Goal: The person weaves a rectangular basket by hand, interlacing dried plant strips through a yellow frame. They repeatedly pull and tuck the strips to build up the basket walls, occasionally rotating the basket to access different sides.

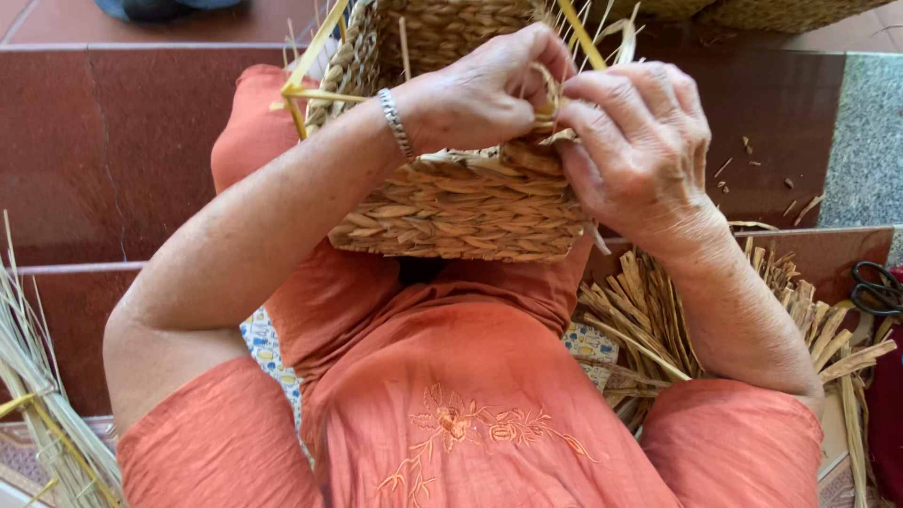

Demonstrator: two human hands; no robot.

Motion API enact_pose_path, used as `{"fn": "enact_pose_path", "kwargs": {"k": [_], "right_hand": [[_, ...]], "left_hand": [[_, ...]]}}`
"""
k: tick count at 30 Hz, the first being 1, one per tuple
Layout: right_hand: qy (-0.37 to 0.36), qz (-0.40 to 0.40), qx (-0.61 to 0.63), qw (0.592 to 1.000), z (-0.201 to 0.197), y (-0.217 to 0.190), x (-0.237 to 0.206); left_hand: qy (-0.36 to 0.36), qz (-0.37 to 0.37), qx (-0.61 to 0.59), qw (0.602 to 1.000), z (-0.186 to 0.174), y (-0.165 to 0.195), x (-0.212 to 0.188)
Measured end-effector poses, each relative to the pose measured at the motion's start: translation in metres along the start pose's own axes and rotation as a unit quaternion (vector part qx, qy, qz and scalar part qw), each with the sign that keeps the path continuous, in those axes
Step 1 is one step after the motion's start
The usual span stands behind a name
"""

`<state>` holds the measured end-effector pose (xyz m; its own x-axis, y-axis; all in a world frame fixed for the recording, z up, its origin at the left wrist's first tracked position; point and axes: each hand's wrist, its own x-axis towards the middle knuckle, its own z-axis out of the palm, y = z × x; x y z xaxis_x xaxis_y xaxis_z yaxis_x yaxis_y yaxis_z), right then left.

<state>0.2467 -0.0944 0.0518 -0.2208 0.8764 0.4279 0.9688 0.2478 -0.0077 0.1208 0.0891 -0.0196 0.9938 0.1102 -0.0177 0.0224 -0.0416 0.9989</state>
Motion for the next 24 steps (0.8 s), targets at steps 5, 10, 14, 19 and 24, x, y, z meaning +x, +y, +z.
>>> {"fn": "enact_pose_path", "kwargs": {"k": [5, 10, 14, 19, 24], "right_hand": [[0.039, -0.012, -0.002, 0.999, 0.012, 0.000, 0.001], [0.085, -0.044, 0.008, 0.995, 0.017, 0.000, 0.003], [0.054, -0.051, 0.040, 0.996, 0.014, -0.004, 0.003], [-0.035, 0.041, 0.177, 0.983, 0.003, 0.007, 0.017], [-0.191, 0.177, 0.392, 0.882, -0.005, 0.031, 0.046]], "left_hand": [[-0.006, -0.026, -0.029, 0.999, 0.007, -0.003, 0.004], [0.028, 0.066, 0.069, 0.995, 0.001, 0.011, -0.005], [0.058, 0.015, 0.212, 0.975, 0.000, 0.018, -0.020], [0.128, 0.003, 0.327, 0.936, 0.013, 0.019, -0.036], [0.141, 0.048, 0.268, 0.952, 0.004, 0.021, -0.042]]}}
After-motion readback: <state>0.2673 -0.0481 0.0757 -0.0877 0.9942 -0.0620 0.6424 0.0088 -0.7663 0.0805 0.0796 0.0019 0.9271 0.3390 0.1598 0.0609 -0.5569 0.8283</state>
